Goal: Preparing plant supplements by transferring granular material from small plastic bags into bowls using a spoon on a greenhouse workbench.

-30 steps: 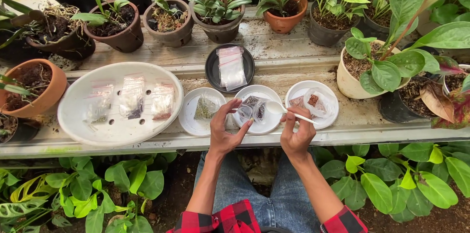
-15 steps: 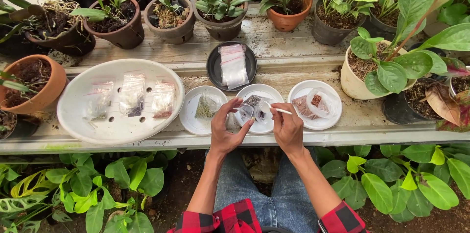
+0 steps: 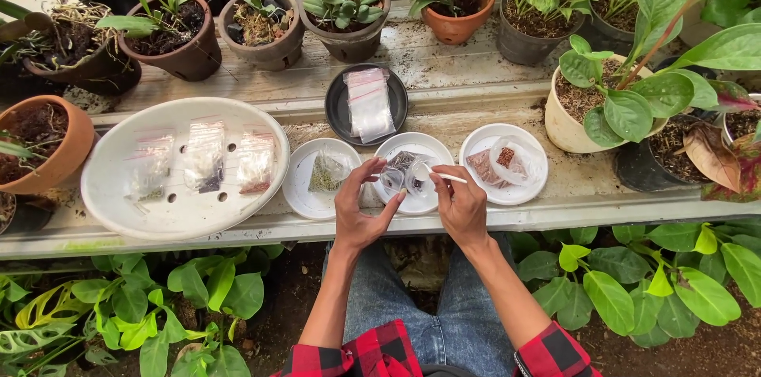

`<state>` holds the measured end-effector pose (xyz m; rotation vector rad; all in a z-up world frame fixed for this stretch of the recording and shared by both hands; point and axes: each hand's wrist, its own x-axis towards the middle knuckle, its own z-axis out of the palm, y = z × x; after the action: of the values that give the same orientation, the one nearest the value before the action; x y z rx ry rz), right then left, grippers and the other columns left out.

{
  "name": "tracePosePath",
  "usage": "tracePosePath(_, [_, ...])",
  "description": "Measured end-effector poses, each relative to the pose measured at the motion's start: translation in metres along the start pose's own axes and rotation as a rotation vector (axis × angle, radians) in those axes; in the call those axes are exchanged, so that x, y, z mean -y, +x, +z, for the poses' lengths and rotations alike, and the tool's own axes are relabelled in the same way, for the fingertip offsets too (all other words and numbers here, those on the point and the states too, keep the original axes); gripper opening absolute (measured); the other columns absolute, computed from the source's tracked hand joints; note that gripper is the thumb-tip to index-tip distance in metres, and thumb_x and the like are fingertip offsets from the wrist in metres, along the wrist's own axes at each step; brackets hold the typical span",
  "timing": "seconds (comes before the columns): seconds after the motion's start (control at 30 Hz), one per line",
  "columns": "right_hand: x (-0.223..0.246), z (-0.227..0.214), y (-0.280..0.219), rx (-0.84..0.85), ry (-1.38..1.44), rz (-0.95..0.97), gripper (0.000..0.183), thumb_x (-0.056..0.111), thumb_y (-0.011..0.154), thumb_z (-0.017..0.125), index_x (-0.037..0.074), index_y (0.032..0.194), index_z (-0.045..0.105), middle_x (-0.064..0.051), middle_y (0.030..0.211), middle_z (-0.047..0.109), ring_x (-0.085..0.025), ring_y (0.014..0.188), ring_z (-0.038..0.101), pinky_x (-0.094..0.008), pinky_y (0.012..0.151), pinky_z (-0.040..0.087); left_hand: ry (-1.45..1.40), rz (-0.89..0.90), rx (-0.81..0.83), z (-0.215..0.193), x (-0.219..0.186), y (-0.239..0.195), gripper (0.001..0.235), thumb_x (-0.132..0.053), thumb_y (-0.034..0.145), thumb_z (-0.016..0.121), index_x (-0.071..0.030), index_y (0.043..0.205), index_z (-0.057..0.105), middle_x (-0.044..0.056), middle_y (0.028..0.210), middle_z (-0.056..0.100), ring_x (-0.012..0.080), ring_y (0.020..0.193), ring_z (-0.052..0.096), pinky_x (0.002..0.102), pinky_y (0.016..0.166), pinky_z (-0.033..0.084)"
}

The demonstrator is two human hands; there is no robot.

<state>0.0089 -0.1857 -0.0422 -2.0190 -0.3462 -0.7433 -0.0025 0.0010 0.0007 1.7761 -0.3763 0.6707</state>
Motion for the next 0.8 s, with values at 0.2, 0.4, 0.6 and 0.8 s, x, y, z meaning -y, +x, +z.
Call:
tracePosePath(0.2, [0.008, -0.003, 0.007, -0.017, 0.037, 0.052, 0.011, 0.016, 0.101, 0.065, 0.007, 0.103, 0.072, -0.005, 0.067, 0.062, -0.021, 0.056, 0.065, -0.030, 0.056, 0.054, -0.001, -0.003, 0.007, 0.001, 0.002, -0.001, 0.068, -0.009, 0.073, 0.090, -0.001, 0.132, 0.059, 0.013, 0.115, 0.073, 0.0307, 0.099, 0.073, 0.040, 0.083, 0.060])
tracePosePath(0.4, [0.004, -0.003, 0.009, -0.047, 0.075, 0.114, 0.013, 0.017, 0.101, 0.066, 0.007, 0.101, 0.074, -0.004, 0.060, 0.064, -0.020, 0.052, 0.064, -0.030, 0.056, 0.053, 0.001, -0.013, 0.008, 0.001, 0.002, -0.001, 0.067, -0.009, 0.073, 0.090, -0.001, 0.131, 0.060, 0.013, 0.115, 0.073, 0.0305, 0.099, 0.073, 0.040, 0.083, 0.060])
tracePosePath(0.6, [-0.006, -0.003, 0.002, -0.079, 0.132, 0.196, 0.017, 0.018, 0.103, 0.064, 0.004, 0.099, 0.074, -0.008, 0.068, 0.070, -0.018, 0.056, 0.068, -0.030, 0.058, 0.055, 0.001, -0.013, 0.008, 0.001, 0.004, -0.002, 0.067, -0.008, 0.073, 0.090, 0.000, 0.132, 0.059, 0.013, 0.116, 0.073, 0.0311, 0.100, 0.073, 0.040, 0.083, 0.059])
tracePosePath(0.8, [-0.016, -0.006, -0.004, -0.109, 0.226, 0.279, 0.022, 0.018, 0.105, 0.060, 0.000, 0.099, 0.071, -0.012, 0.072, 0.070, -0.018, 0.057, 0.068, -0.031, 0.058, 0.054, -0.007, -0.012, 0.002, 0.000, 0.003, -0.002, 0.066, -0.009, 0.073, 0.090, 0.000, 0.131, 0.059, 0.014, 0.115, 0.073, 0.0318, 0.099, 0.073, 0.040, 0.083, 0.059])
